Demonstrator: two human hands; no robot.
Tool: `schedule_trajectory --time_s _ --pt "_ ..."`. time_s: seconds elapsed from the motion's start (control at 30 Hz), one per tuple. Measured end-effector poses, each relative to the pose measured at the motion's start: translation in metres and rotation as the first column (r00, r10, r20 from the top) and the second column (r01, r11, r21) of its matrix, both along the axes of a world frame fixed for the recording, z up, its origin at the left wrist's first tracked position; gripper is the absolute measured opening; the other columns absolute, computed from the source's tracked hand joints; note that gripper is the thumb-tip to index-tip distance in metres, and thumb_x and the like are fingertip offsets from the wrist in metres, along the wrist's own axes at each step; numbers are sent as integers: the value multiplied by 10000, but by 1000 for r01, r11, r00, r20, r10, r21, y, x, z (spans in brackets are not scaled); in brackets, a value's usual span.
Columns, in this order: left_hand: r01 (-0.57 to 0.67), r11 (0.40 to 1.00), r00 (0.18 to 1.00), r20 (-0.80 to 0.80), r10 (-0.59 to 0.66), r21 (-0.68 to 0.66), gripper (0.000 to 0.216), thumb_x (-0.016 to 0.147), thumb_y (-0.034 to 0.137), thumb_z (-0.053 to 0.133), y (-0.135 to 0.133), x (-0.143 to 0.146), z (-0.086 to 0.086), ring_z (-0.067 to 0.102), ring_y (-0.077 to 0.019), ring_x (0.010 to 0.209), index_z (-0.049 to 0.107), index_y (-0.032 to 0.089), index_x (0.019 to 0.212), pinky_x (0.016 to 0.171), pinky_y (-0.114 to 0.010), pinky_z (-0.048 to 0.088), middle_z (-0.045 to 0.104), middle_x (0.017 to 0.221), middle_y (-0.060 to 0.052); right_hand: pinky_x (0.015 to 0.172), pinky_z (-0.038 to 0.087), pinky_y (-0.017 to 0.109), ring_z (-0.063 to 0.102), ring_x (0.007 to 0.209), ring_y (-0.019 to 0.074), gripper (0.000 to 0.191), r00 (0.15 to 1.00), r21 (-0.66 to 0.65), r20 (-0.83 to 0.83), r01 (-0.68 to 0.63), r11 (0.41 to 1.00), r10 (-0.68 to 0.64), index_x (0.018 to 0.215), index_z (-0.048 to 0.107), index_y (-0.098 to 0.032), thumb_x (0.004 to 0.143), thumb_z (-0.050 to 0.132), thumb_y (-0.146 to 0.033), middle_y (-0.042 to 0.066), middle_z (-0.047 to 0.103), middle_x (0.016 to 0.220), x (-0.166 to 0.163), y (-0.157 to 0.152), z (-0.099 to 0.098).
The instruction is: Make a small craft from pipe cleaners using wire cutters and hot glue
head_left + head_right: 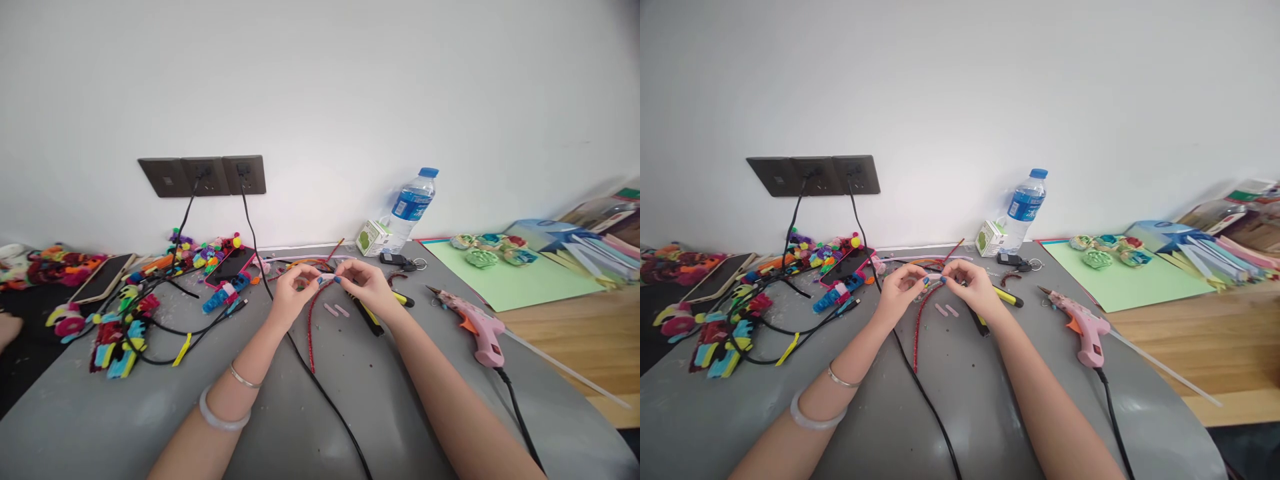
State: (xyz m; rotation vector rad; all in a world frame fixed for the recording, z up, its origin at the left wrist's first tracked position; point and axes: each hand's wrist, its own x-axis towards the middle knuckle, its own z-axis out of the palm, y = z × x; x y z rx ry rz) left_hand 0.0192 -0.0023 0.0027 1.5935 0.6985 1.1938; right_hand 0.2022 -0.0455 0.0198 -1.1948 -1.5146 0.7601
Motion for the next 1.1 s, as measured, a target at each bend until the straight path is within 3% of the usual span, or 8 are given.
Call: schedule_trajectory --time_s 1.1 --pt "-9 1000 1000 -4 9 -6 122 787 286 678 -1 1 1 611 -145 745 656 171 820 633 -241 480 657 860 -53 625 425 283 545 697 161 148 1000 6 21 6 1000 -6 814 635 -196 797 663 -340 35 637 788 0 0 0"
